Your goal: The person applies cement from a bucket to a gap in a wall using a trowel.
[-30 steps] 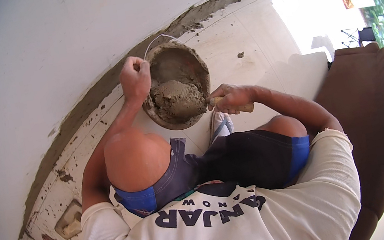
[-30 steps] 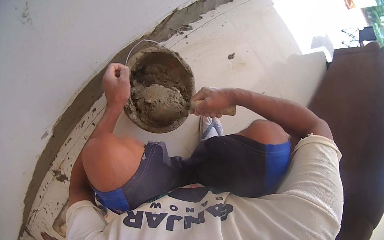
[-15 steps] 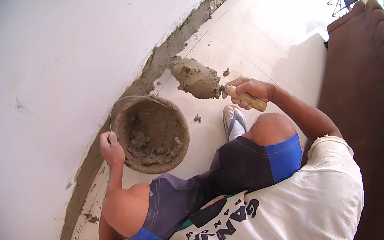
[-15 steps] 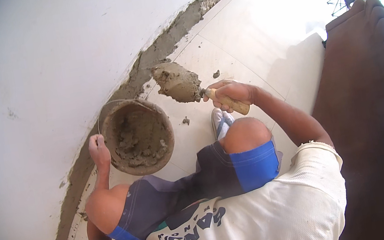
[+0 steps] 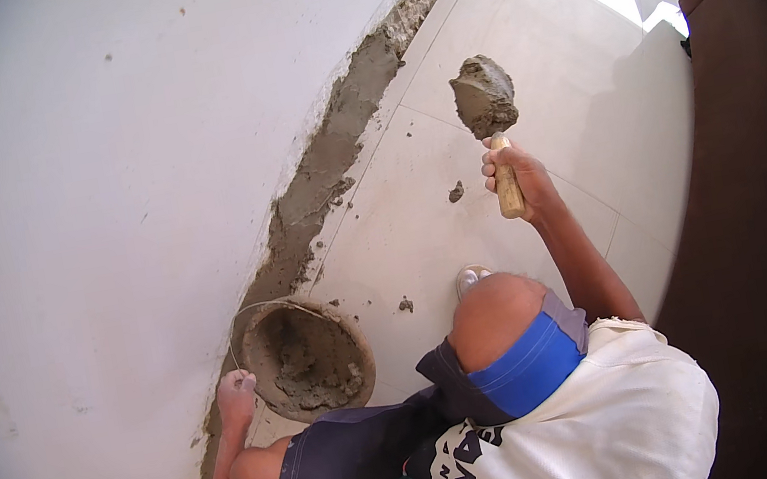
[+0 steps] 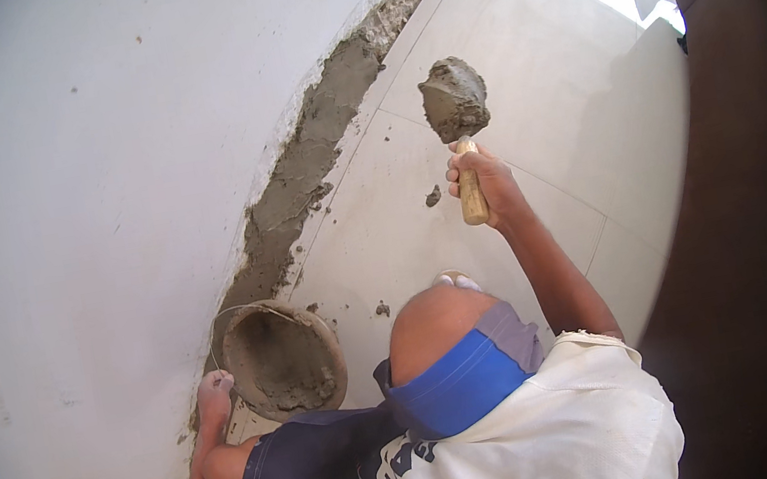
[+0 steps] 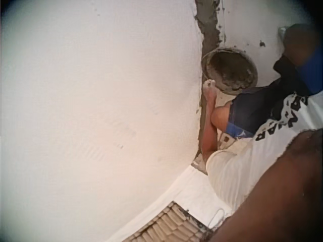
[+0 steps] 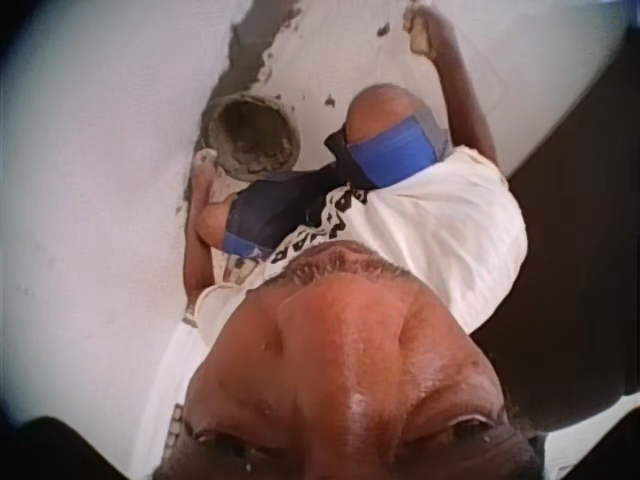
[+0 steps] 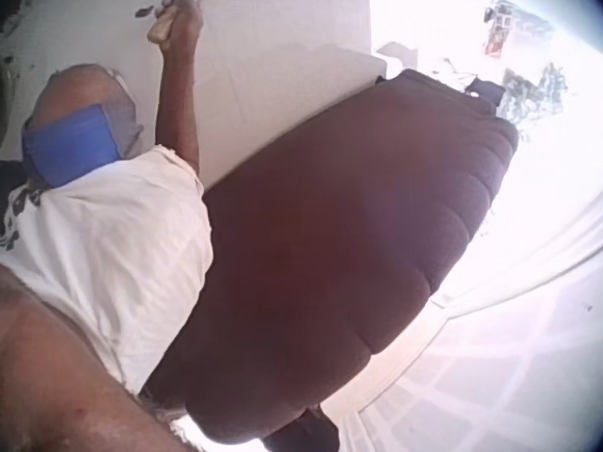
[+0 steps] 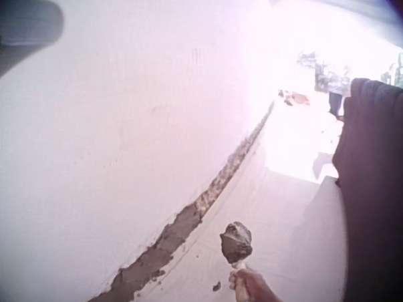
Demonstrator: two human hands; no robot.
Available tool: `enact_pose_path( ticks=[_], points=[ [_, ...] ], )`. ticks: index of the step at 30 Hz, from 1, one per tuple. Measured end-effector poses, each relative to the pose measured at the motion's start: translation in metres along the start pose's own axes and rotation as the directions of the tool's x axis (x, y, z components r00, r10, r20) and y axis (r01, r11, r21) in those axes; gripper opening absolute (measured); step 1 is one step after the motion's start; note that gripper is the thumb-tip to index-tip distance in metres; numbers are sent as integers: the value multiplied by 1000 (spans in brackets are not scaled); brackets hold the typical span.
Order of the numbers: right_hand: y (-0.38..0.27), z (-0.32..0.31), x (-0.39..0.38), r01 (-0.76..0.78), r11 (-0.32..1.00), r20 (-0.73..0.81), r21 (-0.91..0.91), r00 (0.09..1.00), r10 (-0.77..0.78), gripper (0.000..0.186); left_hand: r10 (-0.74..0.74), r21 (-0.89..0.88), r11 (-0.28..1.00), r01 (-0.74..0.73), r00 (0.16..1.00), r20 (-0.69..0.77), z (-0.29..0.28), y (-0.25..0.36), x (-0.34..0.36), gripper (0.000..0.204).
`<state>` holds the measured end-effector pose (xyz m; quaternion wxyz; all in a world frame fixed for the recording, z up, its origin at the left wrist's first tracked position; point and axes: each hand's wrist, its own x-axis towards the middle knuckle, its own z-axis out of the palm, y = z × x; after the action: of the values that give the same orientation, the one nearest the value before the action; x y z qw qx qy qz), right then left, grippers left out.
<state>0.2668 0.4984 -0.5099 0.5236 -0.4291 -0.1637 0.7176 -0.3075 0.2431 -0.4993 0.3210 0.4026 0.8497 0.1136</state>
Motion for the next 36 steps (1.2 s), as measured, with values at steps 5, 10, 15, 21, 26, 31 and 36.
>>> enact_pose_path(
  ticks=[5,10,15,21,26,31,36],
  points=[
    [-10,-5,59,276,948,-251,159,940,-231,30,-131,-52,990,133,991,35,-2,13,-6,24],
    [22,28,168,429,901,-547,-69,739,-394,32,-85,125,988,87,996,-20,-20,6,-12,23],
    [48,23,311,349,802,-468,-485,672,-574,42,-18,62,998,10,991,135,6,19,19,23],
    [68,142,232,284,882,-237,-376,891,-387,35,-197,11,980,198,970,145,-22,28,-11,24],
    [77,99,246,235,891,-318,-387,874,-369,44,-163,44,986,161,986,46,-12,30,-11,23],
    [75,50,278,170,913,-415,-372,849,-327,42,-121,-4,993,121,993,4,-3,28,-6,20],
    [81,51,299,96,959,-342,-266,921,-187,33,-139,-74,988,138,990,-9,-2,21,-4,17]
  ],
)
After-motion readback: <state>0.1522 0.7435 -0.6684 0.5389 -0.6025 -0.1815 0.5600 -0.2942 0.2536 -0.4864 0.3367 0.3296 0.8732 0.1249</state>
